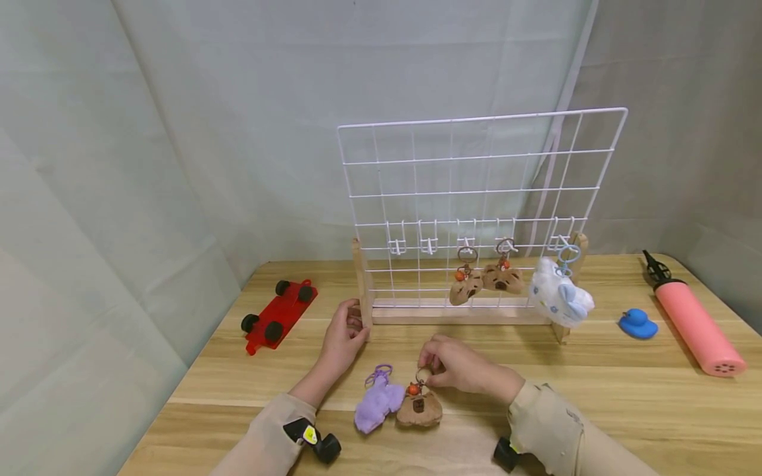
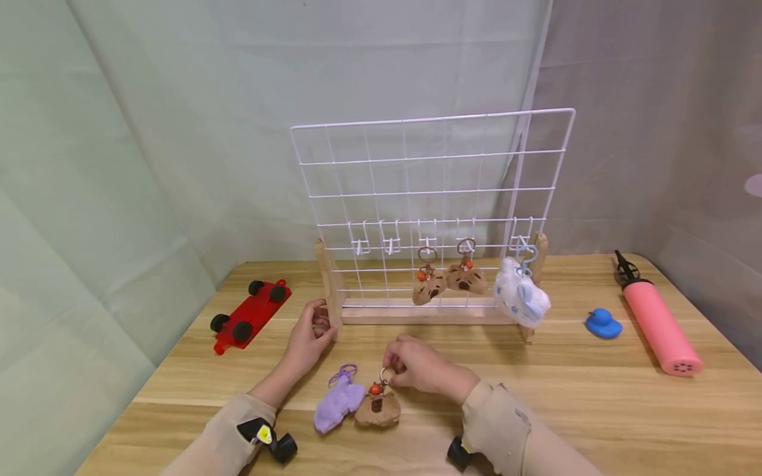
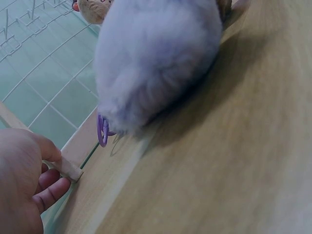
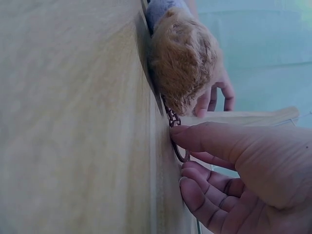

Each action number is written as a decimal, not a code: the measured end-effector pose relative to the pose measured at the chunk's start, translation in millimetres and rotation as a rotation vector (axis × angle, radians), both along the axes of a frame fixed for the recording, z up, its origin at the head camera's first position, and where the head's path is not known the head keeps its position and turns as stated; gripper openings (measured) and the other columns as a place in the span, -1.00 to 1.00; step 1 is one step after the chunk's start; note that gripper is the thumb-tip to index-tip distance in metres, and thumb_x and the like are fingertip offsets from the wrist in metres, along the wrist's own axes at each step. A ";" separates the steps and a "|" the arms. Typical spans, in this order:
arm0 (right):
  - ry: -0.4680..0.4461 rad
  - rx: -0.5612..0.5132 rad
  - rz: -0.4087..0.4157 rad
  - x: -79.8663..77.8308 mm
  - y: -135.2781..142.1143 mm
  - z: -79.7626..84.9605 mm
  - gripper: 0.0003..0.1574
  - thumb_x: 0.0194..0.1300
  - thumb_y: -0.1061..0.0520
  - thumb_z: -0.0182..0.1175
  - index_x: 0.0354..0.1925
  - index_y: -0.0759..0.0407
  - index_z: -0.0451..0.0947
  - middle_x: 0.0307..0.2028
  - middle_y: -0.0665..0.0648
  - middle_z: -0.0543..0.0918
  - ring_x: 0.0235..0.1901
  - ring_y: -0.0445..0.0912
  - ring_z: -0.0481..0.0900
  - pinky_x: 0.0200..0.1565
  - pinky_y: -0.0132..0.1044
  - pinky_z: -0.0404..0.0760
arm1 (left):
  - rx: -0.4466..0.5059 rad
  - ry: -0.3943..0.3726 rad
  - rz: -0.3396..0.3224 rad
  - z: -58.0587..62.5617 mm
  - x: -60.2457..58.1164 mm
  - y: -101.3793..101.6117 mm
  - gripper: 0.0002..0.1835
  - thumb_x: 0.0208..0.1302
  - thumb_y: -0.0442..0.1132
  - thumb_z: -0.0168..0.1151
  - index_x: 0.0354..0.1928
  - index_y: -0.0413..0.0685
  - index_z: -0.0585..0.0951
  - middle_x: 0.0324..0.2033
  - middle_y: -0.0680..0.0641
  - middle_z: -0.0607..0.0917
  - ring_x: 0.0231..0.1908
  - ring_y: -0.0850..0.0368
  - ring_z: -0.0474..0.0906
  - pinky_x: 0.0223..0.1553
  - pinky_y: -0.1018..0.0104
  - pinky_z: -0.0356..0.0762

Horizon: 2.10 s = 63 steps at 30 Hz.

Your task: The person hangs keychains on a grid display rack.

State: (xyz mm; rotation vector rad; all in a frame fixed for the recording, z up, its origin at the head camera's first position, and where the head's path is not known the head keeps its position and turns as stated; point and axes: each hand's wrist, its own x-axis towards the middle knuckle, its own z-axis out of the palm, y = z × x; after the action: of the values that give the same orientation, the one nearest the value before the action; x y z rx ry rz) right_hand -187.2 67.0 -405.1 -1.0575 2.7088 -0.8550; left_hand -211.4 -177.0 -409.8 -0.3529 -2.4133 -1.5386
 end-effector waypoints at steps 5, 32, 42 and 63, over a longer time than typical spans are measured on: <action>-0.023 -0.018 -0.008 0.7 -0.1 1.5 -0.70 -0.01 0.24 0.39 -0.28 0.10 0.52 -0.33 -0.03 0.54 -0.35 -0.26 0.47 -0.24 -0.46 0.53 | 0.000 0.014 0.000 -7.3 -4.7 -2.0 -0.45 0.10 -0.66 0.17 0.16 -0.42 0.29 -0.13 -0.40 0.53 -0.21 -0.18 0.54 -0.39 0.52 0.50; -0.092 -0.112 0.033 0.4 4.6 10.1 -0.85 0.12 0.31 0.29 -0.31 0.15 0.55 -0.43 -0.02 0.62 -0.40 -0.33 0.50 -0.28 -0.50 0.58 | -0.016 0.017 0.001 -15.0 -10.9 -6.0 -0.44 0.11 -0.62 0.20 0.18 -0.40 0.29 -0.12 -0.38 0.55 -0.21 -0.14 0.55 -0.38 0.51 0.52; -0.094 -0.130 0.058 5.6 9.4 28.5 -0.95 0.24 0.31 0.19 -0.30 0.22 0.55 -0.44 0.03 0.65 -0.45 -0.35 0.52 -0.36 -0.49 0.59 | 0.016 0.020 -0.005 -23.9 -14.0 -6.5 -0.44 0.11 -0.60 0.22 0.17 -0.35 0.31 -0.12 -0.35 0.55 -0.23 -0.08 0.55 -0.37 0.53 0.52; 0.030 -0.092 0.023 3.3 19.5 91.0 -0.94 0.27 0.27 0.20 -0.25 0.16 0.55 -0.41 -0.01 0.65 -0.41 -0.33 0.54 -0.33 -0.48 0.60 | 0.006 0.023 -0.004 -23.6 -16.6 -7.9 -0.44 0.09 -0.61 0.19 0.17 -0.38 0.30 -0.14 -0.37 0.55 -0.25 -0.06 0.55 -0.37 0.53 0.52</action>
State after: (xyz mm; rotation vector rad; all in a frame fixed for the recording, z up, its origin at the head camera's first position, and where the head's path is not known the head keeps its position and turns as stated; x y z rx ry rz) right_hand -183.9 86.5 -314.1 -1.1265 2.6996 -0.9765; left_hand -228.0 -184.9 -433.4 -0.3725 -2.3910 -1.5352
